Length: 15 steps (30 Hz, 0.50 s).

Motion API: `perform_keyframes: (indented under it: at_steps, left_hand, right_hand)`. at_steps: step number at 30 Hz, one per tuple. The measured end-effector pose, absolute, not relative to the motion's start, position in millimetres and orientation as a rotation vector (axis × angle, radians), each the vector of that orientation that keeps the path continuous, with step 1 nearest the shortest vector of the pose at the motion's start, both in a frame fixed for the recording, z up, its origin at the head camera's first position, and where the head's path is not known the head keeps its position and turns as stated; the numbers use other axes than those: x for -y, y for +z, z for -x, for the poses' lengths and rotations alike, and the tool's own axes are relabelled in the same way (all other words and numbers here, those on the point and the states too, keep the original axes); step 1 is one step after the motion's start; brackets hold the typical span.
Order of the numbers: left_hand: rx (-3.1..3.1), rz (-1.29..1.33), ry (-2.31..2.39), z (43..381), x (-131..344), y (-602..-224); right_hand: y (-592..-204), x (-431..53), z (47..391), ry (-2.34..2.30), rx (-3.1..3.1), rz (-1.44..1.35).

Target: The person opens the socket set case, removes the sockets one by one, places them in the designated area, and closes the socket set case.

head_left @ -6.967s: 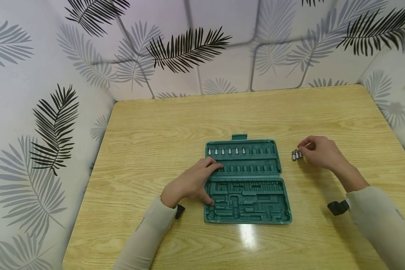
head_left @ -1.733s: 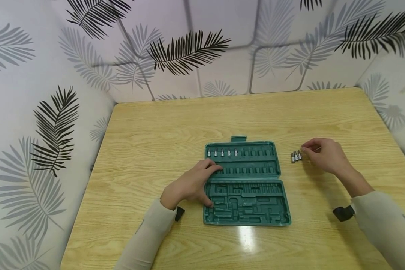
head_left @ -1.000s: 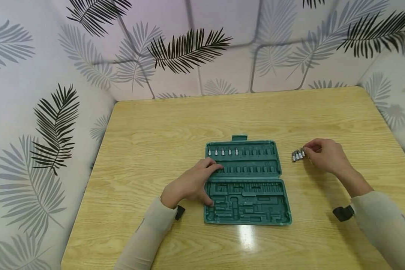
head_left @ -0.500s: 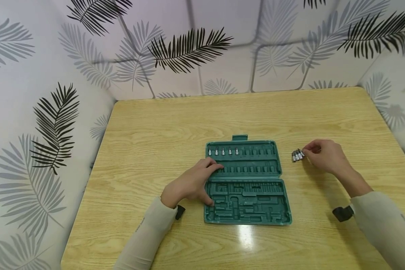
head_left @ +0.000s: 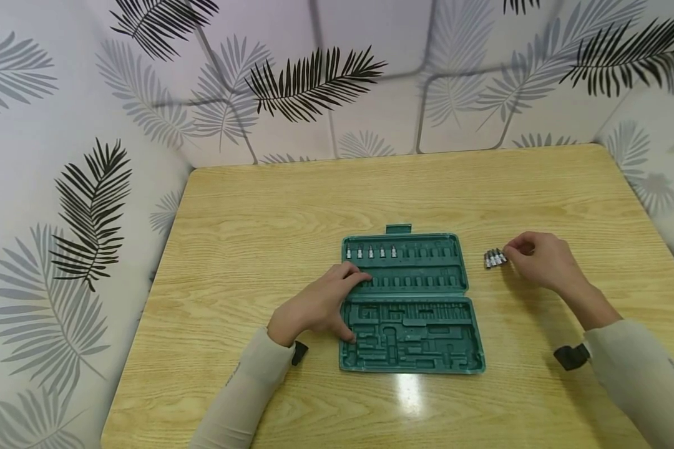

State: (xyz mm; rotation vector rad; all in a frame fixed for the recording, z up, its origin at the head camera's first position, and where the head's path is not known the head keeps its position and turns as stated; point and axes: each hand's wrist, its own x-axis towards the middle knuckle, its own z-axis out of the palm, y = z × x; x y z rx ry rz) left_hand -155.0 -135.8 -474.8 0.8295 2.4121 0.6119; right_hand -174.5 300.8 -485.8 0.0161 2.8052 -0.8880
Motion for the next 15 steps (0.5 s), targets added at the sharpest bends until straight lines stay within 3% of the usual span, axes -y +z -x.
perform_keyframes:
  at_steps: [7,15]
  left_hand:
    - [-2.420,-0.834,0.608,154.9,136.1,-474.9]
    - [-2.411,-0.836,0.610,155.4,136.3,-476.0]
  right_hand:
    - [-479.4,-296.9,176.6,-0.933,-2.848,0.009]
    - [-463.7,-256.5,187.9,-0.985,-2.863,0.132]
